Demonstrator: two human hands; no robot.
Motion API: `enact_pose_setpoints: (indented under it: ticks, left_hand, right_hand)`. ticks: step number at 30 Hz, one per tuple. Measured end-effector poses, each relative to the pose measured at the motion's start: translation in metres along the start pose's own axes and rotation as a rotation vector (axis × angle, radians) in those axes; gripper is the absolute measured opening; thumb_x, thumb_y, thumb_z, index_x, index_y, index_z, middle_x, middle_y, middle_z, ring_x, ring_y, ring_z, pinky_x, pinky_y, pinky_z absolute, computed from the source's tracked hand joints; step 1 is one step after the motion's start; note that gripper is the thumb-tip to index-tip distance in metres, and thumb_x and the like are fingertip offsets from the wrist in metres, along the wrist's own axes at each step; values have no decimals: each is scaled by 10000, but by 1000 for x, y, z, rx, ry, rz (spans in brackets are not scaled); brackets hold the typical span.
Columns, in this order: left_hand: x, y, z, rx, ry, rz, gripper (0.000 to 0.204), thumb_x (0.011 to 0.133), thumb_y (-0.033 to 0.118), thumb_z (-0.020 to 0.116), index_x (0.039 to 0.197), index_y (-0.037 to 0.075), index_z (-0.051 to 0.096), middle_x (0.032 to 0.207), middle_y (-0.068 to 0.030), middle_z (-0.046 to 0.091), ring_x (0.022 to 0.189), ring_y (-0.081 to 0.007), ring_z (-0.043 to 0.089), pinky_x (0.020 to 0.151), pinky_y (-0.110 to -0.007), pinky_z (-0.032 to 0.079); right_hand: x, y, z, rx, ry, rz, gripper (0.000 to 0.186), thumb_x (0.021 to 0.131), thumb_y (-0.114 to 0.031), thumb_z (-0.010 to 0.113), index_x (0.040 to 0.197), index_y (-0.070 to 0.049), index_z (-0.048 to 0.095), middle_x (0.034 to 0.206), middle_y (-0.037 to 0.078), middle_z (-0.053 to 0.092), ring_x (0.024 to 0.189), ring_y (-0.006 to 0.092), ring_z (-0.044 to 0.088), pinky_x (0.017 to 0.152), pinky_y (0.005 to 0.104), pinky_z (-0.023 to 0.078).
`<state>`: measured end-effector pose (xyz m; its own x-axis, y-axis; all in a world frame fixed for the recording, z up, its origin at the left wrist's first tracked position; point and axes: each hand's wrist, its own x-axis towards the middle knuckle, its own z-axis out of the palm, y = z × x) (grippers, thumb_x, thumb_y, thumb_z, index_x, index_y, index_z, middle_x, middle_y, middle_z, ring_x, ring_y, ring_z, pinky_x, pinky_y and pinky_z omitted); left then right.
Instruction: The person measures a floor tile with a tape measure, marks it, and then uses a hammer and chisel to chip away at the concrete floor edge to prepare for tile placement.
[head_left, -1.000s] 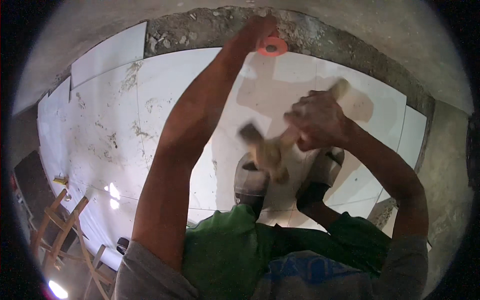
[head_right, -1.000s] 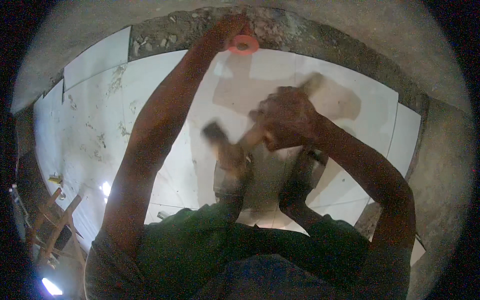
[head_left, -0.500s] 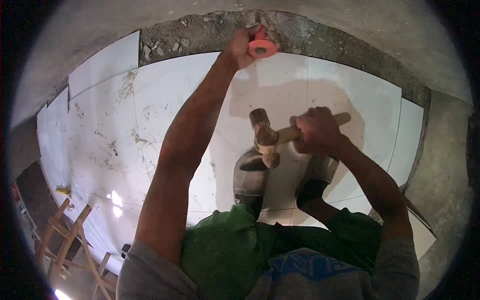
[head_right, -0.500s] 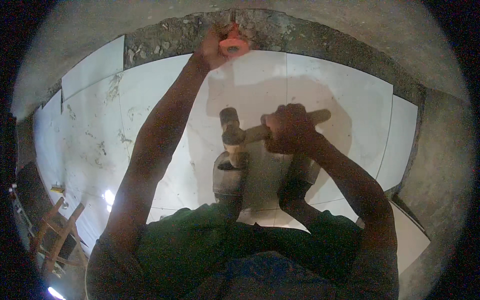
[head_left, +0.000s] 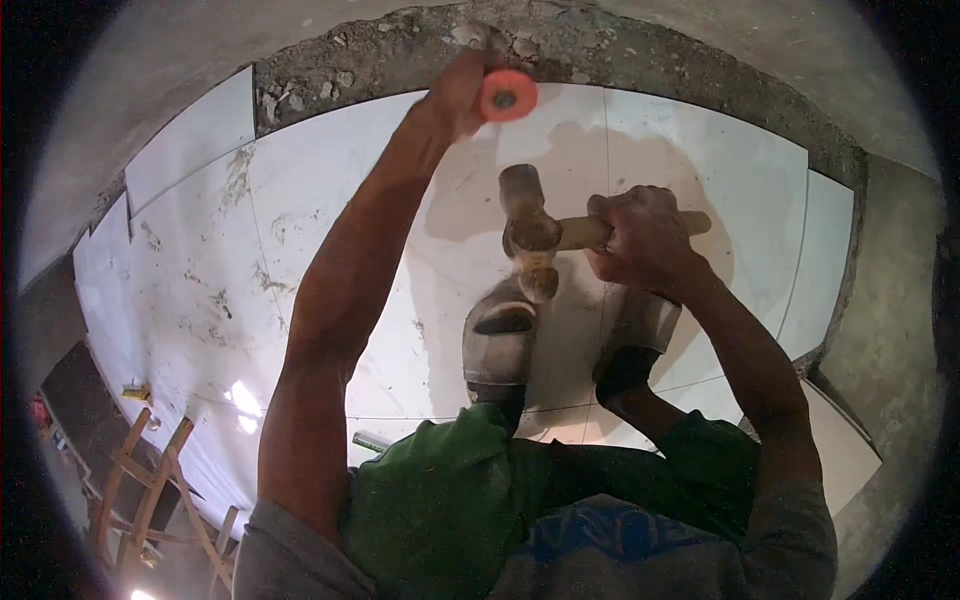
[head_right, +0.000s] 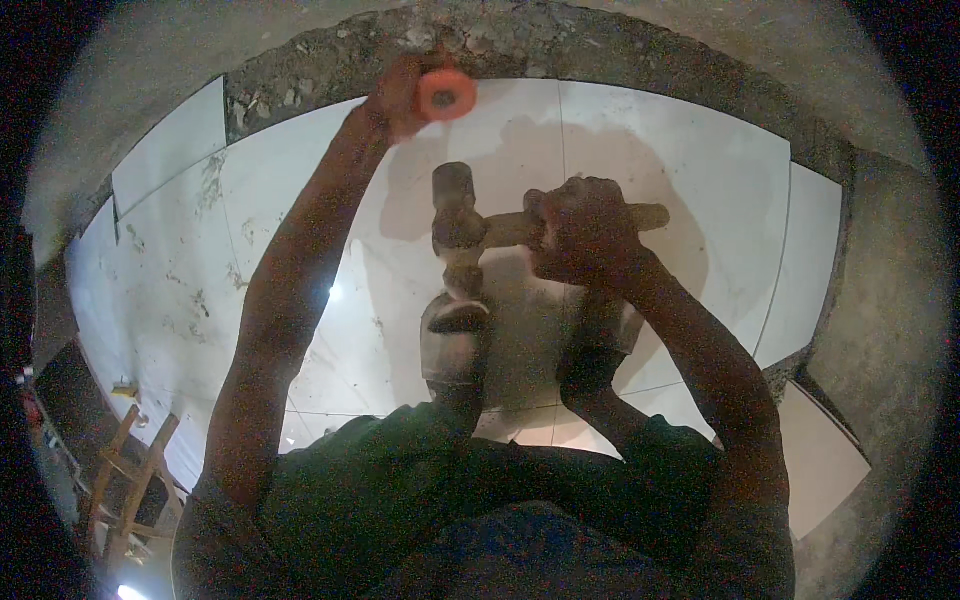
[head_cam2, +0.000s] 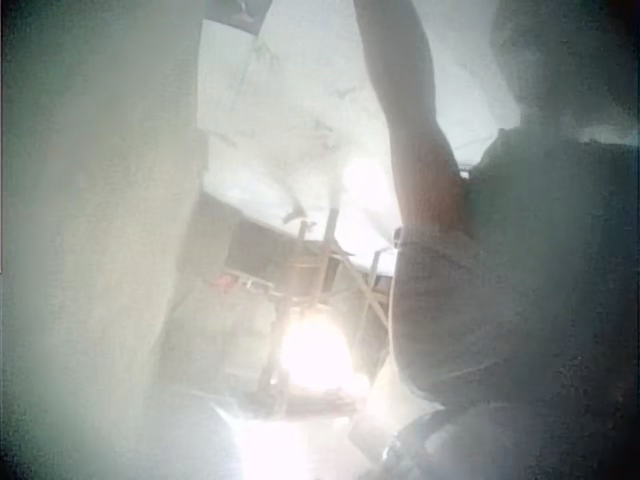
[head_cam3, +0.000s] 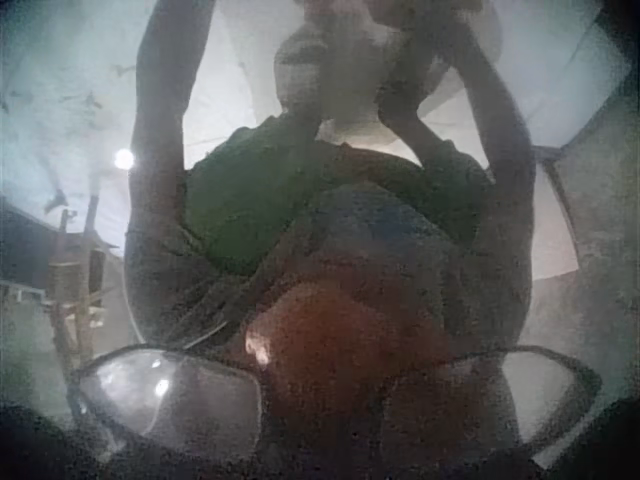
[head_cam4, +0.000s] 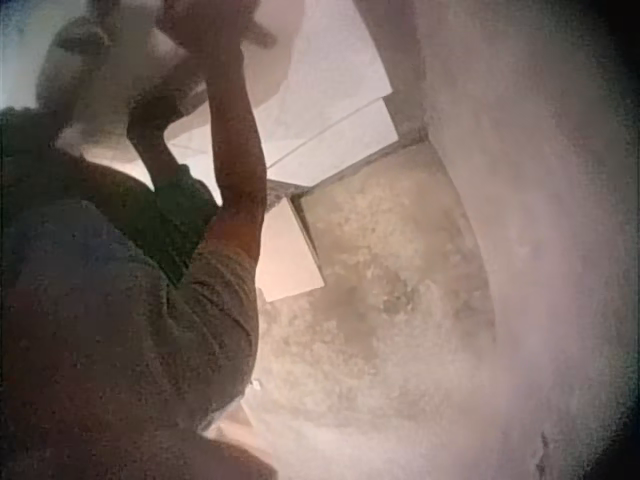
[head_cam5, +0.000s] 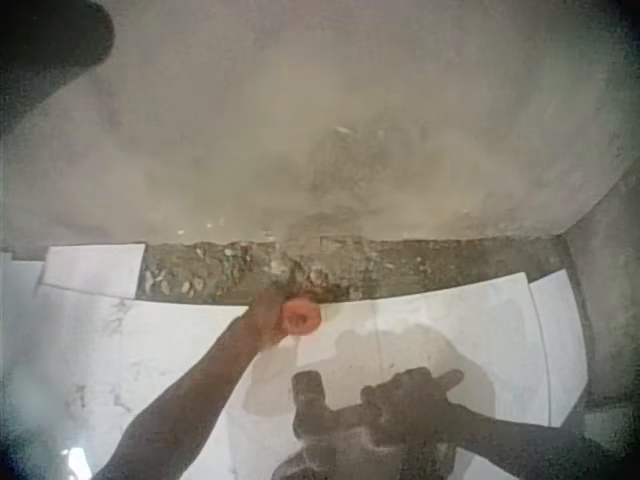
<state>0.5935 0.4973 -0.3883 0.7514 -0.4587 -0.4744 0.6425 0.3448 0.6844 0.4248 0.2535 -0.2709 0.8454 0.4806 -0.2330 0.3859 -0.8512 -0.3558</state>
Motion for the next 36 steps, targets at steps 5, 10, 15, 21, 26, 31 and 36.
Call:
enact_pose_setpoints:
  ticks: [5, 10, 15, 21, 26, 31, 36]
  left_hand:
    - [-2, -11, 8, 40, 101, -52, 360, 1049, 394, 620, 1075, 35, 637, 967, -65, 662, 917, -194, 677, 907, -356, 565]
    - [14, -12, 4, 358, -40, 108, 263, 1115, 222, 432, 1110, 17, 596, 985, -88, 660, 900, -211, 678, 874, -369, 573]
    - [10, -20, 7, 81, 9, 14, 282, 1110, 228, 441, 1155, 3, 606, 985, -89, 658, 899, -217, 685, 842, -374, 588]
    - [1, -19, 13, 60, 42, 28, 296, 1103, 251, 448, 1170, 14, 612, 984, -70, 644, 889, -215, 674, 799, -420, 646]
    - [9, -25, 8, 20, 25, -11, 295, 1096, 269, 465, 1169, 26, 616, 978, -64, 634, 860, -205, 660, 795, -421, 652]
    - [21, -33, 4, 35, 67, 51, 305, 1070, 249, 566, 1240, -4, 567, 927, -64, 623, 781, -188, 637, 579, -221, 540]
    - [14, -28, -3, -4, 21, 37, 299, 1116, 251, 438, 1175, 11, 608, 964, -69, 636, 861, -204, 648, 790, -348, 580]
  right_hand:
    - [-4, 10, 14, 25, -52, 33, 309, 744, -341, 746, 917, -99, 665, 750, 133, 668, 807, 366, 681, 805, 531, 505]
    - [-5, 4, 14, -76, -160, 24, 413, 757, -457, 759, 970, -117, 660, 776, 122, 670, 768, 357, 673, 795, 531, 507]
    - [-11, 8, 19, -41, -163, -44, 404, 760, -471, 764, 919, -120, 644, 747, 118, 659, 757, 350, 682, 732, 534, 488]
    - [-2, -3, 13, -59, -247, 20, 279, 723, -307, 715, 872, -77, 665, 806, 117, 711, 834, 337, 706, 807, 503, 511]
    - [6, 13, 19, -157, -17, -252, 292, 726, -353, 728, 881, -111, 676, 817, 104, 708, 799, 335, 709, 745, 518, 525]
    - [74, 49, 7, -335, -363, -36, 311, 723, -393, 727, 906, -142, 711, 849, 102, 730, 815, 318, 734, 732, 521, 565]
    - [54, 16, 11, -231, -268, -148, 390, 699, -364, 712, 1001, -116, 723, 907, 120, 738, 908, 283, 727, 848, 434, 559]
